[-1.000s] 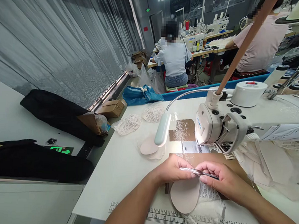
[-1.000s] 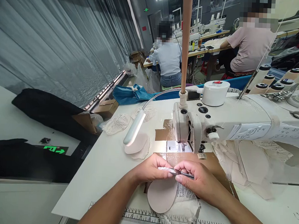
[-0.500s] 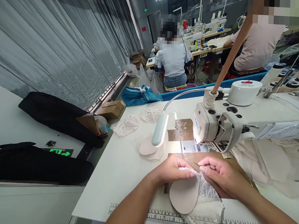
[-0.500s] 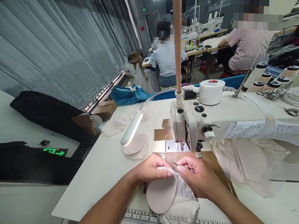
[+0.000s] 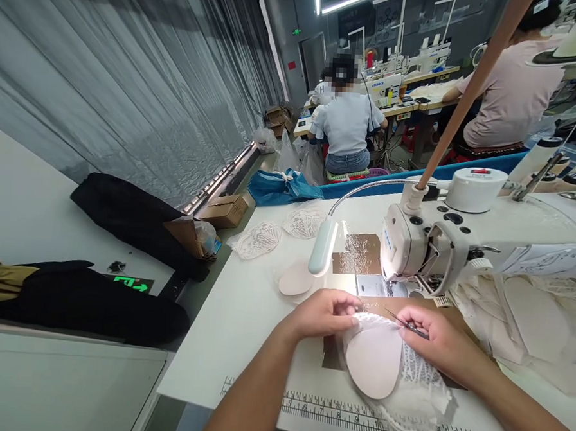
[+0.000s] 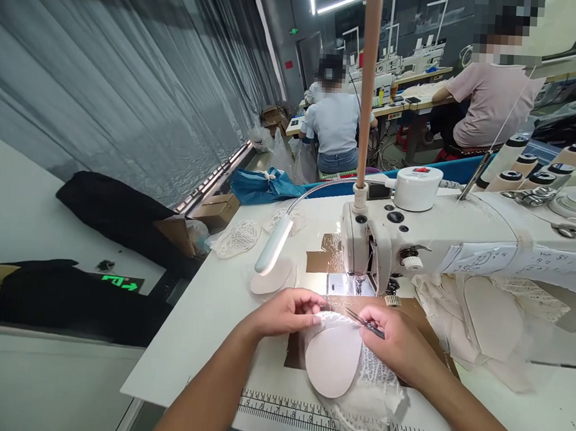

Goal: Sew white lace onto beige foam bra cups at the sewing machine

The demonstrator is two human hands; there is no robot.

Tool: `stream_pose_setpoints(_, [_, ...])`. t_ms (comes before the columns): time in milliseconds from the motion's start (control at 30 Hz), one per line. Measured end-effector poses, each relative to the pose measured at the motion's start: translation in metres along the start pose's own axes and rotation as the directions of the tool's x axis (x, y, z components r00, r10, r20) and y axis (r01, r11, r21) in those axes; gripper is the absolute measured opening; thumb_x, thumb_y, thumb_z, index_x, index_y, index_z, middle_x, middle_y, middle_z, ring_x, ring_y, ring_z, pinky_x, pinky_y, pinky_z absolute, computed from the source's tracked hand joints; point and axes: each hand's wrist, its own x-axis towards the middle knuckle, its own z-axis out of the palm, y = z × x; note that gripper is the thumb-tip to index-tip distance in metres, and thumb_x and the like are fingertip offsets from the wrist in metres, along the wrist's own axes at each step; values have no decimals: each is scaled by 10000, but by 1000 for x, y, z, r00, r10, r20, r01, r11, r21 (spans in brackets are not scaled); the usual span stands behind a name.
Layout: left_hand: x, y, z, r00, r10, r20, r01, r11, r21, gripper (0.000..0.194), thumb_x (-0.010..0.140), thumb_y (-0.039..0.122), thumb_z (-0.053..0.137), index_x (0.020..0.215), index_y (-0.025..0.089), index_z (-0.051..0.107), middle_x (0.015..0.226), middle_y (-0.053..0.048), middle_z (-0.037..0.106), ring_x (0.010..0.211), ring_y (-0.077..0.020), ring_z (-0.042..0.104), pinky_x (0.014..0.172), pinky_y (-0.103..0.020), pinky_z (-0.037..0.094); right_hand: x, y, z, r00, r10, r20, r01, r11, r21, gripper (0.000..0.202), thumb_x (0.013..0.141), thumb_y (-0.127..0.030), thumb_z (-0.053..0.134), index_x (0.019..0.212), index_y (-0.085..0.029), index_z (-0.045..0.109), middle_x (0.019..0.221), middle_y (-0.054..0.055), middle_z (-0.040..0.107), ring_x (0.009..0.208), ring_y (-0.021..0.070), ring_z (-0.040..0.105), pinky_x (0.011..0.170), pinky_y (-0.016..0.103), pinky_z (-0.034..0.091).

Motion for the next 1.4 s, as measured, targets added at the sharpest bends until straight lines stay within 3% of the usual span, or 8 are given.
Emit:
stream_pose_setpoints(167, [-39, 17, -16, 971, -10, -237, 72, 964, 256, 305, 860, 432, 559, 851, 155, 687, 786, -32, 624, 718, -149, 563, 630, -235, 423, -5, 2, -4, 1000, -5, 6, 5, 1000, -15, 159, 832, -337, 459, 747, -217, 520, 706, -14, 477, 669, 164, 436, 600, 283, 330])
stream_pose_setpoints(400, [-48, -9, 6, 948, -271, 165, 299, 936, -185, 529, 715, 643, 657, 915, 154, 633, 654, 41, 516, 420, -34, 398, 417, -176, 257, -7, 3, -7, 991, -128, 44, 122, 985, 121, 144, 821, -332, 457, 729, -223, 468, 716, -19, 444, 687, 160, 402, 621, 275, 310])
stream_pose_setpoints(533, [-28, -15, 26, 977, -213, -12, 188, 884, -428, 509, 560, 538, 815, 775, 131, 597, 571, 66, 459, 437, -23, 280, 427, -189, 181, -7, 5, -6, 984, -74, 161, 43, 981, 187, 119, 810, -281, 475, 717, -217, 437, 682, -39, 378, 644, 137, 348, 582, 262, 278])
stream_pose_setpoints(733, [-12, -13, 26, 981, -54, -188, -5, 955, -298, 431, 606, 483, 801, 673, 122, 575, 675, 20, 496, 611, -82, 426, 549, -201, 316, -8, 11, -3, 937, -61, 344, 7, 988, 155, 188, 864, -369, 521, 763, -218, 470, 661, -43, 478, 614, 131, 421, 563, 253, 312])
stream_pose_setpoints(967, [-30, -4, 9, 993, -37, -116, 34, 999, -29, 363, 758, 428, 692, 995, 154, 672, 736, 13, 567, 637, -104, 490, 573, -204, 370, 0, 31, -10, 993, -104, -55, 88, 967, -239, 305, 898, -507, 459, 791, -240, 559, 737, 13, 633, 663, 191, 567, 577, 287, 410])
stream_pose_setpoints(1100, [-40, 13, -13, 932, 1, -363, 100, 961, 259, 323, 816, 417, 619, 1015, 175, 692, 762, -9, 636, 682, -144, 567, 643, -240, 439, -5, 22, 0, 902, -379, -207, 295, 890, -347, 229, 921, -365, 439, 991, -260, 629, 867, 42, 719, 750, 221, 660, 615, 297, 490])
stream_pose_setpoints(1233, [-17, 14, -38, 801, 25, -599, 251, 893, 373, 443, 747, 365, 667, 1161, 212, 630, 1155, -70, 628, 969, -234, 597, 849, -309, 464, -11, -3, 26, 735, -677, 32, 618, 649, -444, 356, 842, -122, 442, 1129, -251, 609, 1234, 109, 633, 915, 218, 672, 686, 275, 502])
stream_pose_setpoints(1400, [11, -4, -42, 838, -70, -542, 270, 915, 300, 446, 666, 248, 683, 1106, 190, 639, 1091, -84, 650, 1038, -294, 582, 861, -346, 464, -19, -11, 20, 840, -421, 343, 537, 734, -416, 246, 618, -4, 469, 714, -220, 537, 822, 8, 630, 668, 155, 579, 562, 250, 378])
